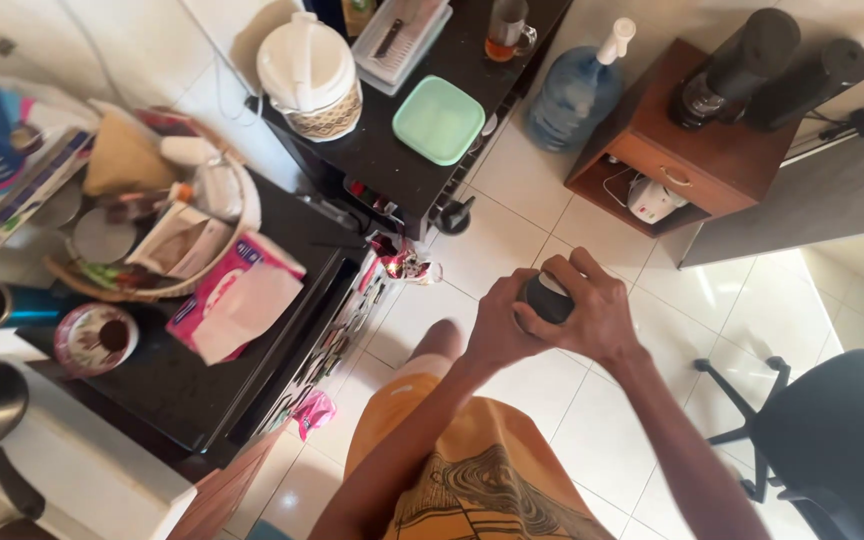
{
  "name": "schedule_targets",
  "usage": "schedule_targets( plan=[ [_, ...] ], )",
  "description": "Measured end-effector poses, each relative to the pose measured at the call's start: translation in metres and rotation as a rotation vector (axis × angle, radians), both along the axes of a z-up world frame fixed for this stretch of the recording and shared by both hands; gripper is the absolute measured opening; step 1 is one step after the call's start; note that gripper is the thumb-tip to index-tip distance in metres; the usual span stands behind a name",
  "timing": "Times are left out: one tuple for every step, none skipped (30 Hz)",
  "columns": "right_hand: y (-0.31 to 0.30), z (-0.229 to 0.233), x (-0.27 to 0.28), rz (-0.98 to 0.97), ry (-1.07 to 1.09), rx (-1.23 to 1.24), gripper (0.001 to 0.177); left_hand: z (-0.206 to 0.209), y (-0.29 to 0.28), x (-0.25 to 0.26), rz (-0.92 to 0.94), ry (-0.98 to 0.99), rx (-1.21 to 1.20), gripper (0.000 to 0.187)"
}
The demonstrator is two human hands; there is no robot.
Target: Prepare coffee by scooping grounds into a filter or cup and interacting with a coffee maker.
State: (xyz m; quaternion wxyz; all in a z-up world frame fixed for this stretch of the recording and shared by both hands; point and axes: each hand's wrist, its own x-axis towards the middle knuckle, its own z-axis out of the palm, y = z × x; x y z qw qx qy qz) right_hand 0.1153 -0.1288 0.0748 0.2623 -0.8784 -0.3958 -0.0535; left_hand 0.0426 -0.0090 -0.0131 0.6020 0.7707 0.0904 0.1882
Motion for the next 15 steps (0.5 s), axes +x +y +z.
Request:
schedule_targets(
  plan=[
    [-0.005, 0.002, 0.016, -0.003, 0.01, -0.001, 0.046, -0.002, 0.004, 0.013, -0.003, 0.01, -0.001, 0.06],
    [-0.007, 0.003, 0.035, 0.126, 0.04, 0.034, 0.049, -0.004, 0.01, 0.03, -0.113, -0.019, 0.001, 0.067],
    [-0.009, 0.005, 0.054, 0.255, 0.068, 0.069, 0.053, -0.005, 0.017, 0.046, -0.224, -0.048, 0.003, 0.074],
    [-0.01, 0.006, 0.073, 0.26, 0.071, 0.07, 0.053, -0.007, 0.025, 0.061, -0.22, -0.045, 0.004, 0.074],
    [-0.01, 0.005, 0.093, 0.341, 0.057, -0.01, 0.053, -0.009, 0.033, 0.077, -0.408, 0.029, -0.117, 0.075],
    [-0.012, 0.004, 0.112, 0.424, 0.047, -0.097, 0.052, -0.012, 0.039, 0.091, -0.595, 0.104, -0.248, 0.077],
    [-0.01, 0.006, 0.129, 0.43, 0.056, -0.102, 0.052, -0.019, 0.043, 0.108, -0.589, 0.108, -0.257, 0.077],
    [-0.007, 0.008, 0.149, 0.506, 0.075, -0.11, 0.055, -0.025, 0.049, 0.129, -0.698, 0.113, -0.261, 0.081],
    [-0.003, 0.011, 0.171, 0.581, 0.095, -0.118, 0.058, -0.031, 0.055, 0.151, -0.807, 0.118, -0.265, 0.085],
    [0.001, 0.013, 0.194, 0.588, 0.093, -0.116, 0.058, -0.032, 0.063, 0.173, -0.8, 0.117, -0.263, 0.085],
    [0.006, 0.016, 0.219, 0.627, 0.101, -0.078, 0.058, -0.032, 0.072, 0.196, -0.802, 0.11, -0.274, 0.084],
    [0.009, 0.021, 0.241, 0.661, 0.119, -0.037, 0.06, -0.03, 0.081, 0.215, -0.806, 0.113, -0.291, 0.084],
    [0.014, 0.028, 0.262, 0.664, 0.129, -0.033, 0.06, -0.026, 0.09, 0.235, -0.801, 0.122, -0.295, 0.084],
    [0.021, 0.035, 0.288, 0.643, 0.151, 0.017, 0.06, -0.022, 0.1, 0.259, -0.802, 0.115, -0.303, 0.083],
    [0.028, 0.042, 0.312, 0.622, 0.174, 0.068, 0.061, -0.018, 0.111, 0.283, -0.803, 0.108, -0.311, 0.083]
  ],
)
